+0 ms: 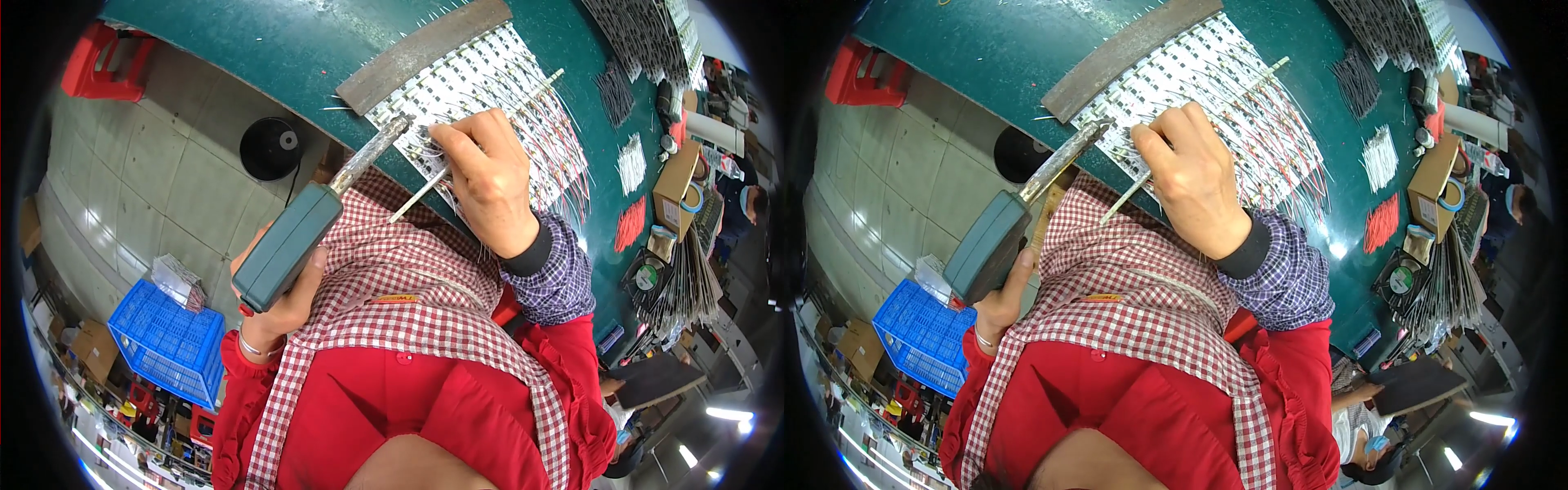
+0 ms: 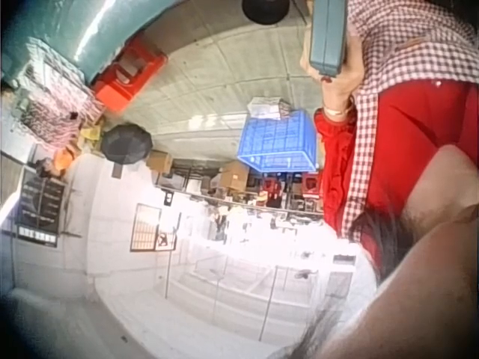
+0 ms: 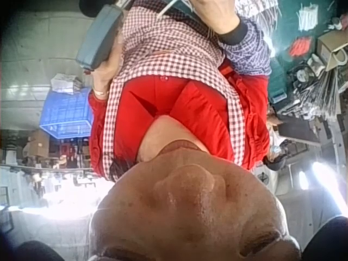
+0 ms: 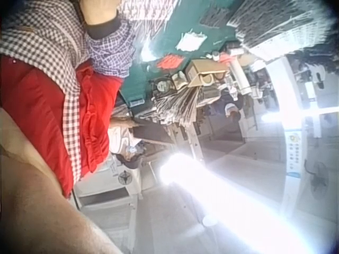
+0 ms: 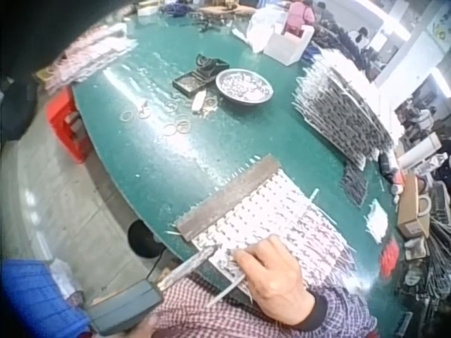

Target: The person assembles small electronic components onto circuit boards by hand, soldering wires to the boards with a soldering iron.

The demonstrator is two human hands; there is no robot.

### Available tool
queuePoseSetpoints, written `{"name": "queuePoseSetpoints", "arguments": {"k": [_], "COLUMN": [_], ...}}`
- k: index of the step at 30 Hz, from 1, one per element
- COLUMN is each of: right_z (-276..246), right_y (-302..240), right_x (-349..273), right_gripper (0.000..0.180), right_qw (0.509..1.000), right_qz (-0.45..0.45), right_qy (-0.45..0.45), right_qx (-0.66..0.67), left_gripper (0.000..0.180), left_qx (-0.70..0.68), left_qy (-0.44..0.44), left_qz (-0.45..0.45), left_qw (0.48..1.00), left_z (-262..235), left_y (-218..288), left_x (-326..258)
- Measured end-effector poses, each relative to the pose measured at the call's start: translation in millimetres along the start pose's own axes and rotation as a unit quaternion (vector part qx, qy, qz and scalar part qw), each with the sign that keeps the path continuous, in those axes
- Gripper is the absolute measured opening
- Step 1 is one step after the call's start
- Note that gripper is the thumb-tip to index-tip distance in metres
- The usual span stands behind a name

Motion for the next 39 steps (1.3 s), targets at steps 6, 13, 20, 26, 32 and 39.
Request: {"name": "queuePoseSetpoints", "arguments": {"k": [6,13,20,26,32,39], "right_z": [-8.4,-6.1,2.4,4.1,4.4,4.9], "right_y": [-2.9,-10.9,-9.8,-9.5,-10.5,-11.9], "right_x": [2.9,-0.6,-4.2,-3.8,-2.1,-2.6], "right_gripper": [0.029,0.029,0.03,0.031,0.031,0.032], "right_qw": [0.999,0.998,0.999,0.999,1.0,1.0], "right_qz": [-0.002,0.013,0.031,0.021,0.02,0.019], "right_qy": [0.044,0.032,0.002,-0.003,-0.015,-0.017], "right_qx": [0.011,0.044,0.041,0.031,0.018,0.011], "left_gripper": [0.024,0.022,0.021,0.021,0.02,0.02], "left_qx": [0.018,0.014,0.017,0.025,0.016,0.021], "left_qy": [0.015,0.025,0.014,0.002,-0.009,-0.012], "left_qz": [0.047,0.057,0.037,0.027,0.005,0.017], "left_qw": [0.999,0.998,0.999,0.999,1.0,1.0], "left_z": [-0.5,-2.4,-2.0,-2.5,-1.4,-1.1], "left_y": [5.2,3.6,-0.2,-2.3,-3.2,-2.4], "left_x": [3.2,-0.8,-7.2,-8.8,-8.4,-8.4]}}
Point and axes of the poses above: each hand's wrist, its own x-axis towards the middle knuckle, its own z-axis out of the palm, y = z × x, the point moved 4 cm from there along x, towards the middle knuckle, and after that the axes turned 2 degrees about -y, right-handed, at the moved point
